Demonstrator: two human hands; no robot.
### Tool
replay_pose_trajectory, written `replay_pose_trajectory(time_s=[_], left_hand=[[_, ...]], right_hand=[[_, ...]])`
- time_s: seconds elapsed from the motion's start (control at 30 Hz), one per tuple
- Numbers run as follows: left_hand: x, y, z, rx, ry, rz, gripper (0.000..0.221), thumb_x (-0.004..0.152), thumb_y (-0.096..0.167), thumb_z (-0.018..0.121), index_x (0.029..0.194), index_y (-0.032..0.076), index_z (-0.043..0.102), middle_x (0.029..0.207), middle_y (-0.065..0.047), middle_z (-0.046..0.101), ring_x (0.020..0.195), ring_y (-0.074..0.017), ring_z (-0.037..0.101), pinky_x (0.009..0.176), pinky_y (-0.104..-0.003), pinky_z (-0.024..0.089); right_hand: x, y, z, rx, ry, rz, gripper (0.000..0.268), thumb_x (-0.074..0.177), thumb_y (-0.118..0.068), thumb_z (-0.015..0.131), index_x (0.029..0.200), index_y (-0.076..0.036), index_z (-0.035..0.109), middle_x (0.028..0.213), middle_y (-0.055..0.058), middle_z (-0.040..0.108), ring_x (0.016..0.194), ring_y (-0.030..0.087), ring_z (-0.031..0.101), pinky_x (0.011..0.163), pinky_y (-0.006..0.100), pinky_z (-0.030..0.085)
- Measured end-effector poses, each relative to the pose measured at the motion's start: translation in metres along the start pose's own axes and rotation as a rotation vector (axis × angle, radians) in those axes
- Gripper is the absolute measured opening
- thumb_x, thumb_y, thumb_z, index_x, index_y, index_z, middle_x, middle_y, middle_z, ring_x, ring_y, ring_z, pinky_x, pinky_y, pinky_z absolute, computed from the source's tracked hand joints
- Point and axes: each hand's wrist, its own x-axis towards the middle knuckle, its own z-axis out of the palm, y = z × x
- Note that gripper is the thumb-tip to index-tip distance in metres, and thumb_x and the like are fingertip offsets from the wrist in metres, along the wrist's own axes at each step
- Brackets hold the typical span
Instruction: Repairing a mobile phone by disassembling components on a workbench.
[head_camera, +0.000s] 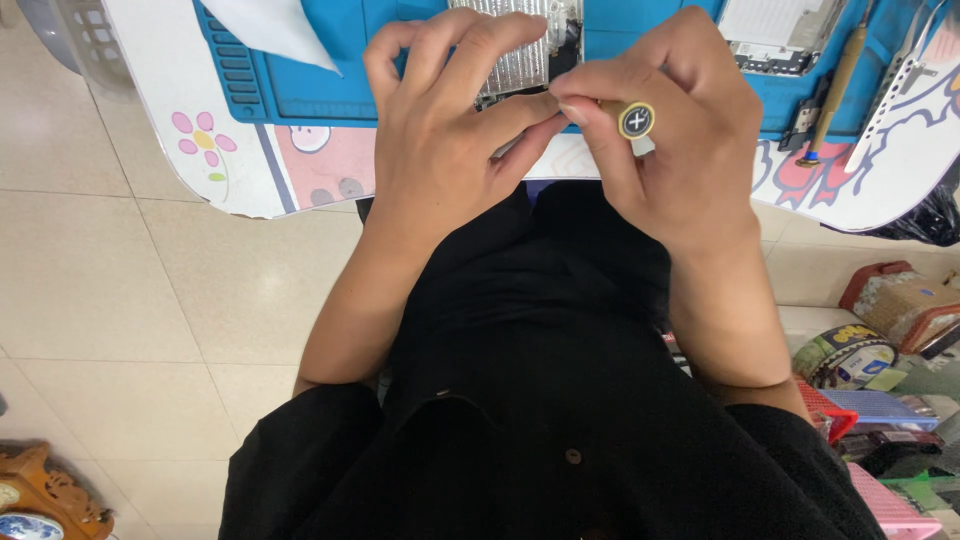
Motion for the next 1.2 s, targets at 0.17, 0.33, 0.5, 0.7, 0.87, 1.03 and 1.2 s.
replay_pose_trajectory(time_s=[0.17, 0.33, 0.5, 0.7, 0.87, 1.03, 1.2], left_hand=[[-0.002, 0.001, -0.001, -0.013, 0.028, 0.025, 0.013, 0.092, 0.026, 0.088, 0.102, 0.020, 0.082, 0.138, 0.001, 0.060, 0.129, -0.0242, 0.051, 0.109, -0.048, 0.029], [-0.001, 0.001, -0.001, 0.003, 0.050, 0.036, 0.012, 0.091, 0.025, 0.088, 0.101, 0.021, 0.083, 0.134, 0.002, 0.061, 0.126, -0.0245, 0.053, 0.106, -0.048, 0.030], [-0.001, 0.001, 0.000, -0.020, 0.059, 0.045, 0.012, 0.092, 0.026, 0.087, 0.101, 0.019, 0.082, 0.135, 0.002, 0.061, 0.126, -0.0249, 0.053, 0.107, -0.047, 0.030], [-0.006, -0.003, 0.004, 0.020, 0.063, 0.048, 0.012, 0.096, 0.028, 0.087, 0.100, 0.020, 0.080, 0.139, 0.004, 0.061, 0.128, -0.0225, 0.053, 0.111, -0.046, 0.030], [-0.008, -0.003, 0.005, 0.007, 0.060, 0.038, 0.012, 0.094, 0.027, 0.086, 0.103, 0.021, 0.081, 0.137, 0.005, 0.061, 0.129, -0.0226, 0.051, 0.111, -0.046, 0.030], [-0.008, -0.006, 0.007, 0.030, 0.049, 0.032, 0.014, 0.093, 0.029, 0.087, 0.095, 0.017, 0.079, 0.135, 0.004, 0.062, 0.129, -0.0223, 0.052, 0.110, -0.046, 0.030], [-0.008, -0.004, 0.008, -0.002, 0.068, 0.040, 0.012, 0.093, 0.028, 0.086, 0.098, 0.019, 0.081, 0.137, 0.005, 0.061, 0.130, -0.0219, 0.051, 0.112, -0.046, 0.029]], right_hand=[[0.002, 0.002, -0.014, 0.080, -0.024, -0.062, 0.034, 0.101, 0.005, 0.075, 0.128, 0.000, 0.055, 0.117, 0.012, 0.063, 0.099, 0.021, 0.071, 0.080, 0.030, 0.055], [0.001, 0.008, -0.025, -0.037, -0.065, -0.093, 0.027, 0.104, 0.003, 0.078, 0.122, 0.001, 0.058, 0.110, 0.008, 0.065, 0.096, 0.021, 0.071, 0.078, 0.028, 0.055], [0.022, -0.008, -0.040, -0.387, -0.291, -0.037, 0.042, 0.097, -0.036, 0.087, 0.085, -0.006, 0.061, 0.071, 0.004, 0.061, 0.061, 0.024, 0.060, 0.053, 0.034, 0.039], [0.042, -0.021, -0.049, -0.595, -0.253, -0.309, 0.041, 0.100, -0.049, 0.074, 0.094, -0.010, 0.062, 0.076, 0.001, 0.058, 0.068, 0.020, 0.059, 0.060, 0.030, 0.040], [0.042, -0.022, -0.043, -0.701, -0.318, -0.276, 0.043, 0.096, -0.048, 0.079, 0.078, -0.013, 0.062, 0.062, -0.003, 0.052, 0.054, 0.014, 0.053, 0.052, 0.028, 0.036], [0.046, -0.029, -0.043, -0.715, -0.312, -0.243, 0.054, 0.097, -0.057, 0.081, 0.073, -0.012, 0.061, 0.060, 0.000, 0.053, 0.052, 0.018, 0.053, 0.048, 0.030, 0.036], [0.042, -0.025, -0.041, -0.795, -0.357, -0.191, 0.056, 0.100, -0.058, 0.075, 0.065, -0.017, 0.060, 0.049, 0.001, 0.046, 0.041, 0.019, 0.045, 0.046, 0.030, 0.035]])
